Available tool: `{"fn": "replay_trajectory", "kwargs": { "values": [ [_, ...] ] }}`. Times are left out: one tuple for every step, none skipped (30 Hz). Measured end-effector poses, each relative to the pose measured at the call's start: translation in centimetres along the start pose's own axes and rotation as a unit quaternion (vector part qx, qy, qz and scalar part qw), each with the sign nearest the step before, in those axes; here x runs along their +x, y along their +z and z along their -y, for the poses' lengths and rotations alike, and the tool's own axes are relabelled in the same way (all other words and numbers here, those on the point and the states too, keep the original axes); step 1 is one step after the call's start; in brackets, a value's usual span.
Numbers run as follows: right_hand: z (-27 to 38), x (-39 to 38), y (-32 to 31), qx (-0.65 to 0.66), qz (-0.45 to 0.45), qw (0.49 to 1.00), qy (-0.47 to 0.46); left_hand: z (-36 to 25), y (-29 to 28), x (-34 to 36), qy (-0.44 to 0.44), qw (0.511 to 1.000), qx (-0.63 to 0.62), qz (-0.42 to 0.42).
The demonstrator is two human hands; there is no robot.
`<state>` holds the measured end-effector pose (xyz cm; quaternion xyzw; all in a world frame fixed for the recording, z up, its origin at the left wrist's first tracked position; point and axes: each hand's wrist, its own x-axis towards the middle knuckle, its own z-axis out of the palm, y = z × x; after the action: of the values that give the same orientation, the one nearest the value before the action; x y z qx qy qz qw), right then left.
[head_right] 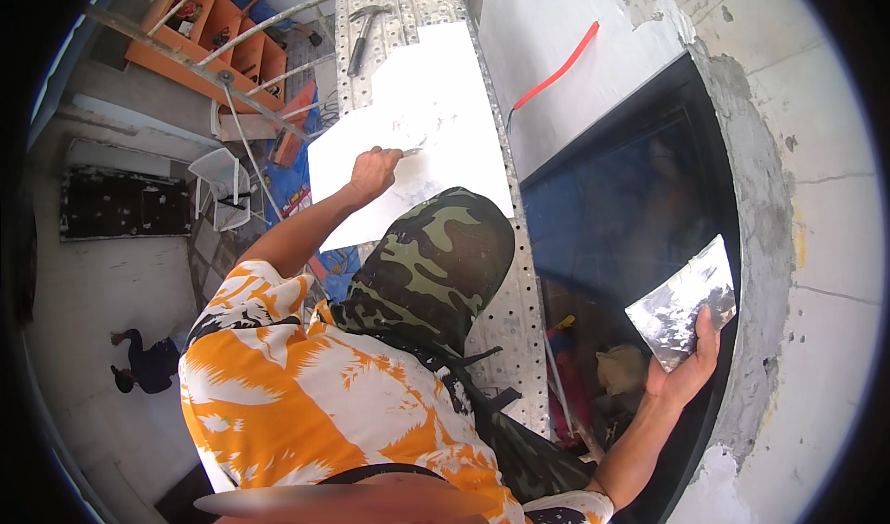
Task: The person applies plaster to a ceiling using a trowel and a hawk. They repeatedly scoop plaster from the hawk and spread it across the ceiling surface, smoothing the material in place.
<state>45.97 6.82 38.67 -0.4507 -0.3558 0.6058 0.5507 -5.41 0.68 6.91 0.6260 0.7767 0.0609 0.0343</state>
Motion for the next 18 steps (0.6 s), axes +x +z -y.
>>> {"fn": "replay_trajectory", "kwargs": {
  "values": [
    [0.0, 0.0, 0.1, 0.006, -0.023, 1.0, 0.017, 0.3, -0.3, 1.0, 0.013, 1.0, -0.007, -0.014],
    [-0.1, 0.0, 0.1, 0.009, -0.028, 0.999, 0.024, 0.4, -0.4, 1.3, 0.036, 0.999, -0.004, 0.019],
    [-0.1, 0.0, 0.1, 0.007, -0.02, 1.0, 0.02, 0.3, -0.5, 1.7, 0.062, 0.998, -0.005, 0.023],
    [-0.1, 0.0, 0.1, 0.012, -0.042, 0.999, 0.031, 0.3, -0.6, 1.6, 0.052, 0.997, -0.005, 0.06],
    [0.0, 0.0, 0.1, 0.011, -0.041, 0.999, 0.029, 0.5, -0.8, 1.1, 0.055, 0.995, -0.011, 0.083],
    [0.0, 0.1, 0.1, 0.012, -0.037, 0.999, 0.025, 0.7, -1.1, 0.9, 0.053, 0.992, -0.011, 0.113],
    [0.1, 0.0, 0.0, 0.016, -0.053, 0.998, 0.029, 0.9, -1.3, 0.4, 0.059, 0.989, 0.007, 0.136],
    [0.1, 0.1, -0.1, 0.02, -0.044, 0.999, 0.019, 1.1, -1.4, 0.6, 0.063, 0.995, -0.004, 0.082],
    [0.1, 0.1, -0.2, 0.019, -0.027, 0.999, 0.009, 1.2, -1.4, 0.6, 0.052, 0.997, 0.001, 0.062],
    [0.1, 0.2, -0.3, 0.017, -0.026, 0.999, 0.007, 1.3, -1.4, 1.3, 0.052, 0.998, -0.006, 0.03],
    [0.1, 0.2, -0.4, 0.011, -0.012, 1.0, -0.004, 1.4, -1.4, 2.0, 0.04, 0.999, -0.004, 0.008],
    [0.1, 0.1, -0.5, 0.014, -0.024, 0.999, 0.017, 1.2, -1.1, 2.2, 0.04, 0.999, 0.007, 0.02],
    [0.0, 0.0, -0.6, 0.017, -0.022, 0.999, 0.023, 0.9, -0.8, 2.2, 0.041, 0.998, -0.004, 0.054],
    [0.0, -0.1, -0.6, 0.024, 0.002, 1.0, 0.019, 0.7, -0.5, 2.0, 0.046, 0.997, -0.011, 0.064],
    [0.0, -0.1, -0.6, 0.02, -0.019, 0.999, 0.029, 0.6, -0.4, 1.4, 0.053, 0.996, -0.017, 0.072],
    [0.1, -0.2, -0.5, 0.017, -0.014, 0.999, 0.032, 0.4, -0.3, 0.8, 0.054, 0.994, -0.013, 0.095],
    [0.1, -0.2, -0.4, 0.006, -0.043, 0.998, 0.036, 0.4, -0.2, 0.0, 0.072, 0.991, -0.016, 0.114],
    [0.2, -0.2, -0.2, 0.015, -0.016, 1.0, 0.019, 0.4, -0.3, -0.1, 0.067, 0.992, -0.019, 0.102]
  ]
}}
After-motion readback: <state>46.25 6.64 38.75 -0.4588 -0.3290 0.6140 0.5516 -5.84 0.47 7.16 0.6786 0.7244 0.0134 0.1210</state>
